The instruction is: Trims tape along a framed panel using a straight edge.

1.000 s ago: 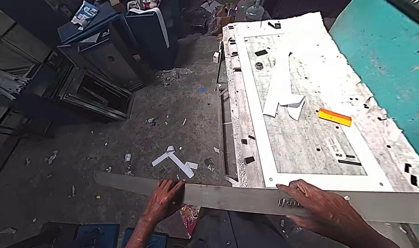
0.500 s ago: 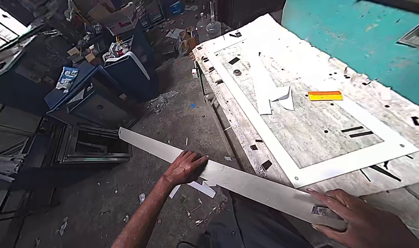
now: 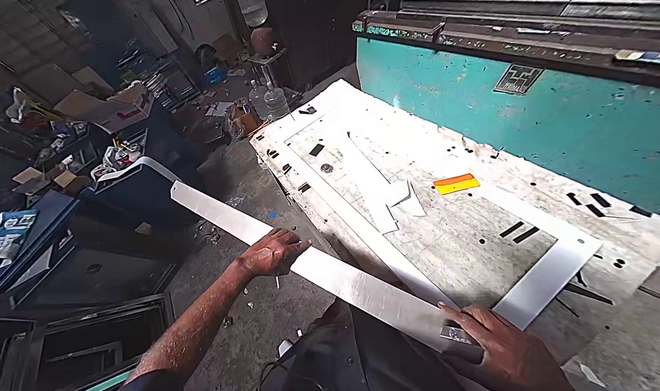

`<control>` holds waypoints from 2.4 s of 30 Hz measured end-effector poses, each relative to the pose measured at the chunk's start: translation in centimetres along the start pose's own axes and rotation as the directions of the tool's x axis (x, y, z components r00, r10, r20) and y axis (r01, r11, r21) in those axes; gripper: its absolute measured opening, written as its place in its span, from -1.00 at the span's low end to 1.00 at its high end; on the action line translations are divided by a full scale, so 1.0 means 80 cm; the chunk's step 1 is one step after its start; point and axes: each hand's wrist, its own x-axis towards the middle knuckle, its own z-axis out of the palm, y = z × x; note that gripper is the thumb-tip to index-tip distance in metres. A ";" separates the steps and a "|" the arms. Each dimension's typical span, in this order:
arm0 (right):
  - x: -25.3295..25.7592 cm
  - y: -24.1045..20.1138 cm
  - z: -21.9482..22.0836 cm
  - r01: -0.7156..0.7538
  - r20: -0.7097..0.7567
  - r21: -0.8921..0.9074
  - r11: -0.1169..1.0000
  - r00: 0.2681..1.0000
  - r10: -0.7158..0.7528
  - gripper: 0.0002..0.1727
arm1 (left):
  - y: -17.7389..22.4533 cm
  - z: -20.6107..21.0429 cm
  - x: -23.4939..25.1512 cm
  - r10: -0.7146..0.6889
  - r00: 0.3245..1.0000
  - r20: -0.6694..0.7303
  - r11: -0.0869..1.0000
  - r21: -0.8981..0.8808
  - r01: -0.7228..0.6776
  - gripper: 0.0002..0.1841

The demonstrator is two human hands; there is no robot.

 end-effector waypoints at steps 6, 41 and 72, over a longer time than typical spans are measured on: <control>0.036 -0.020 0.025 -0.184 -0.115 -0.062 0.981 0.978 0.177 0.05 | -0.088 -0.025 0.093 0.211 0.977 0.015 0.977 0.013 -0.211 -0.15; 0.238 -0.083 0.127 -0.716 0.042 -0.005 0.698 0.697 0.716 -0.22 | -0.389 0.076 0.309 0.481 0.872 -0.088 0.856 -0.169 -0.489 -0.40; -0.063 -0.036 0.129 -0.886 -0.058 0.070 0.459 0.456 0.888 -0.25 | -0.230 0.168 0.292 0.319 0.916 -0.242 0.947 0.051 -0.316 0.09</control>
